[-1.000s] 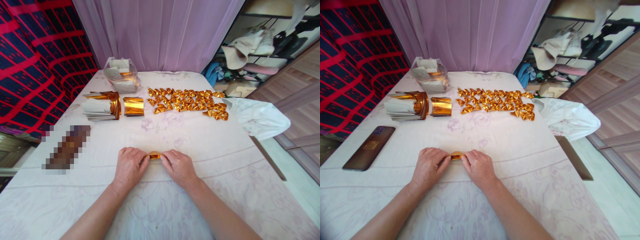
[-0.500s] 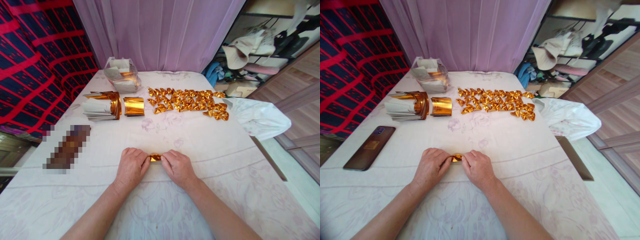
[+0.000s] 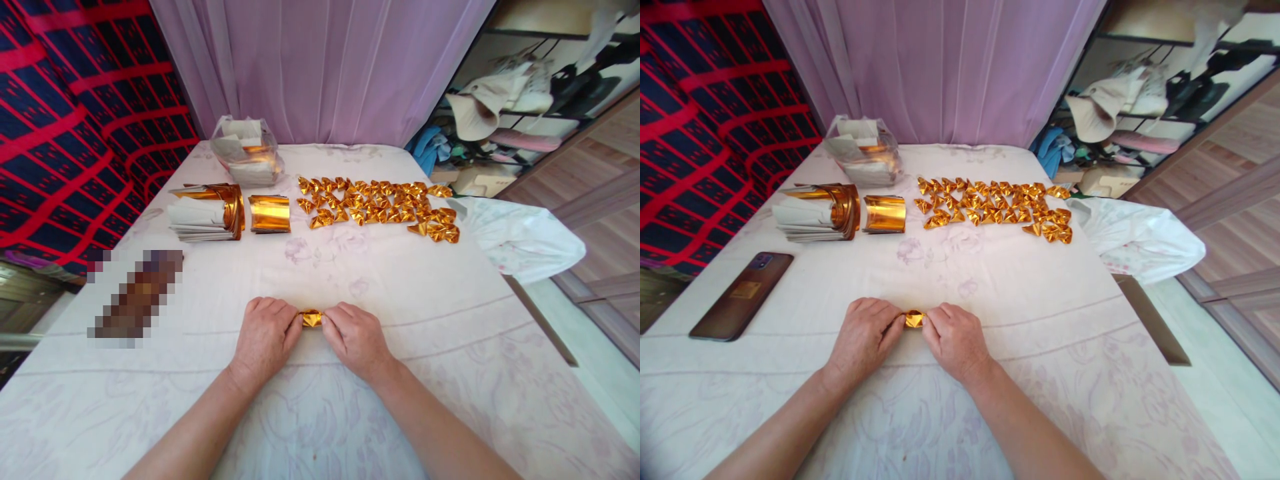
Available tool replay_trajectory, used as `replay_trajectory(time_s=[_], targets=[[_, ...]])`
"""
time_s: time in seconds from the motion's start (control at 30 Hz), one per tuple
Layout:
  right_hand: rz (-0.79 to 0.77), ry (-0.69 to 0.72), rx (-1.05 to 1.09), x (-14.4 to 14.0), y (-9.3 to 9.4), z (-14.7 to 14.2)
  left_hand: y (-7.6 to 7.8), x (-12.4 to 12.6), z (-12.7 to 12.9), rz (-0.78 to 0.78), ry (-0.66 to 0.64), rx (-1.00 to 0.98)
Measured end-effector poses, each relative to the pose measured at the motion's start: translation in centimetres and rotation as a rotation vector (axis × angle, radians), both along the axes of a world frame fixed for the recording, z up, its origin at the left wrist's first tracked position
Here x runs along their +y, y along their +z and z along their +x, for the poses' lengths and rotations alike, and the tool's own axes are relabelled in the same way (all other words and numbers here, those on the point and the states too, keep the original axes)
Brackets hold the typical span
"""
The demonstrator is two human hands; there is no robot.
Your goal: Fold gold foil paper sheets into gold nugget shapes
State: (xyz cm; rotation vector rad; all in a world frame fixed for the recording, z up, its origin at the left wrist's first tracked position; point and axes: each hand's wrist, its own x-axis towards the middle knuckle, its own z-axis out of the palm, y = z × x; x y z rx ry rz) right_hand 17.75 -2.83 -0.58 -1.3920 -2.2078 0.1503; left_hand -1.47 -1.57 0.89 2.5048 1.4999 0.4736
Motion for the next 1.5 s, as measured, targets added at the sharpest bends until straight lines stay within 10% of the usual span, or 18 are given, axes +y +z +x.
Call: replay_trajectory(time_s=[1.5], targets=[[0.009,0.057,0.001,0.13,-0.60,-0.27,-0.21,-0.01,0.19,-0.021,-0.035,0.044]])
